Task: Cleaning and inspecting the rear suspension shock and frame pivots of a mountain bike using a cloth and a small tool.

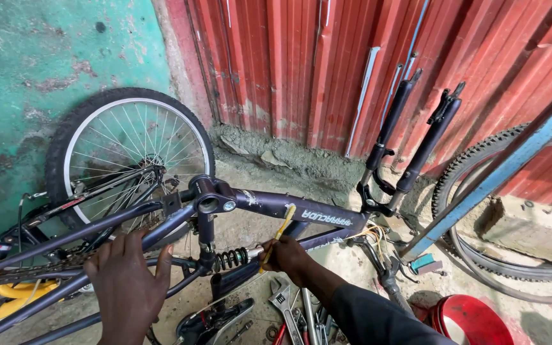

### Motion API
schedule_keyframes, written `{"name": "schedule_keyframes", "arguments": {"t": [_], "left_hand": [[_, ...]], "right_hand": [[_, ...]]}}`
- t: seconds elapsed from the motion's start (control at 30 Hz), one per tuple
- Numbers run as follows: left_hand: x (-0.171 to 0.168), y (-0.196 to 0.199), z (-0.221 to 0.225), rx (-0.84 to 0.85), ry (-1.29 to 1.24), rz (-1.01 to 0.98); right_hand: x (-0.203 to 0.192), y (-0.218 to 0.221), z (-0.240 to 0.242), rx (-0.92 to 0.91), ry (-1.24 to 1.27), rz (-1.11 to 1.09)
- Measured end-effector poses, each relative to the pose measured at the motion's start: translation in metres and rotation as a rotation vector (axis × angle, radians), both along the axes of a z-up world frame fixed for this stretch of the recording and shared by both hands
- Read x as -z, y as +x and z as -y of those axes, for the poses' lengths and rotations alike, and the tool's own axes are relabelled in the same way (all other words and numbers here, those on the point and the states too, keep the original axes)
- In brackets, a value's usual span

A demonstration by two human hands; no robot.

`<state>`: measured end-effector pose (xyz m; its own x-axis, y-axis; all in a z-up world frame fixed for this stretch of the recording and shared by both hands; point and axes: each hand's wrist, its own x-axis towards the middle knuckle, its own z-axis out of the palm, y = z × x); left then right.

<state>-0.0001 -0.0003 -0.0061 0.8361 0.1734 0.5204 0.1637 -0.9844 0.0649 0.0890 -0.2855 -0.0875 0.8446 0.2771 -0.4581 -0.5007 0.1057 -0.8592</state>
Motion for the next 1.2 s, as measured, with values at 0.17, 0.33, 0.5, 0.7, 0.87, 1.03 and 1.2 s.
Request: {"name": "schedule_keyframes", "arguments": {"t": [0.17,0.33,0.5,0.7,0.87,1.03,1.2], "left_hand": [[0.002,0.001,-0.001,-0.005,0.008,-0.004],[0.002,-0.001,-0.001,-0.003,0.033,0.015],[0.003,0.001,-0.004,0.011,0.034,-0.006],[0.005,0.001,-0.004,0.005,0.015,-0.001],[0.006,0.002,-0.004,0.002,0.027,0.001],[0.008,0.003,-0.006,0.004,0.026,-0.016],[0.005,0.002,-0.005,-0.006,0.021,-0.034]], "right_hand": [[0.001,0.005,-0.002,-0.050,-0.124,0.100],[0.012,0.014,0.004,0.058,-0.034,-0.006],[0.000,0.008,-0.001,-0.112,-0.275,0.114],[0.013,0.010,-0.001,-0.153,-0.393,0.194],[0.011,0.015,0.004,0.034,-0.030,-0.017],[0.009,0.012,0.000,-0.193,-0.478,0.300],[0.001,0.014,0.000,-0.014,-0.180,0.067]]}}
